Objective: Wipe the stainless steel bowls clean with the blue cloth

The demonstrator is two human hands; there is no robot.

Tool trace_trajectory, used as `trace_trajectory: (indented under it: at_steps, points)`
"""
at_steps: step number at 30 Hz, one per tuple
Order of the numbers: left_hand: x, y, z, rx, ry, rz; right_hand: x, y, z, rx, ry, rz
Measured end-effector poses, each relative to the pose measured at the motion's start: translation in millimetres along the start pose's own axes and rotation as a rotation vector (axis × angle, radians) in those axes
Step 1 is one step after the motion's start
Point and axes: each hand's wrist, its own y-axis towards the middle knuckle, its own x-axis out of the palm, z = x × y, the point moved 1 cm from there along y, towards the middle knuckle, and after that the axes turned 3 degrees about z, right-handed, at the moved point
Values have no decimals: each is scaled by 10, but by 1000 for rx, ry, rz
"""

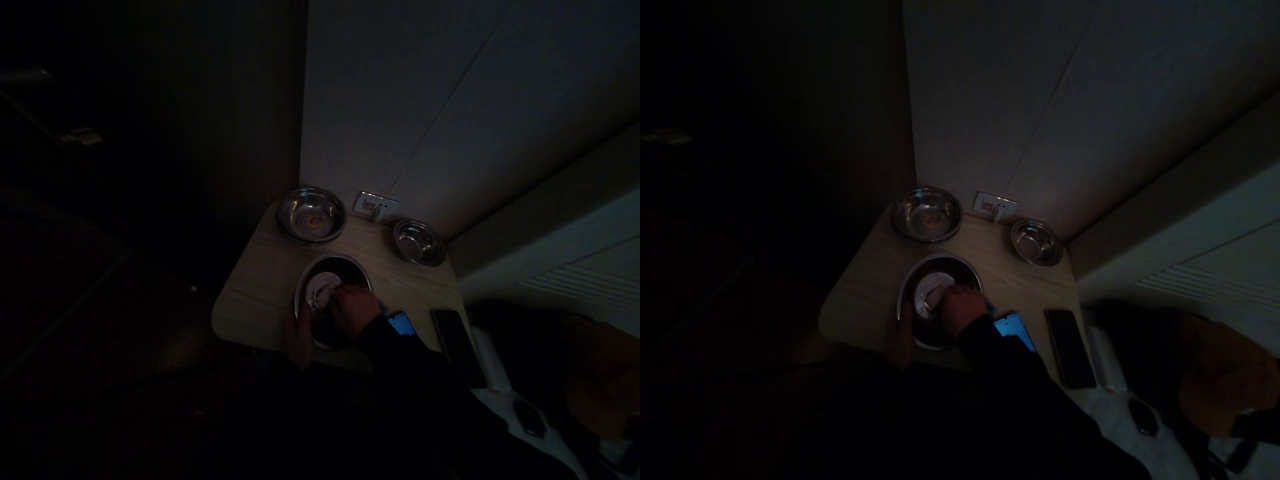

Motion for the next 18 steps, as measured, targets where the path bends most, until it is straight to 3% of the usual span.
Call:
trace_trajectory:
  at_steps: [4, 7, 11, 18]
  points:
    - [-8, -29, 91, 3, -41, -32, -12, -7, -12, -66, 8, -16]
    - [-4, -43, 158, 43, -76, -74, -14, -11, -10, -31, -14, -9]
    - [-1, -27, 126, -50, -46, 37, -9, -25, -55, -63, -12, -25]
    - [-14, 18, 47, 8, -63, 47, -33, -14, 21, -47, -25, -23]
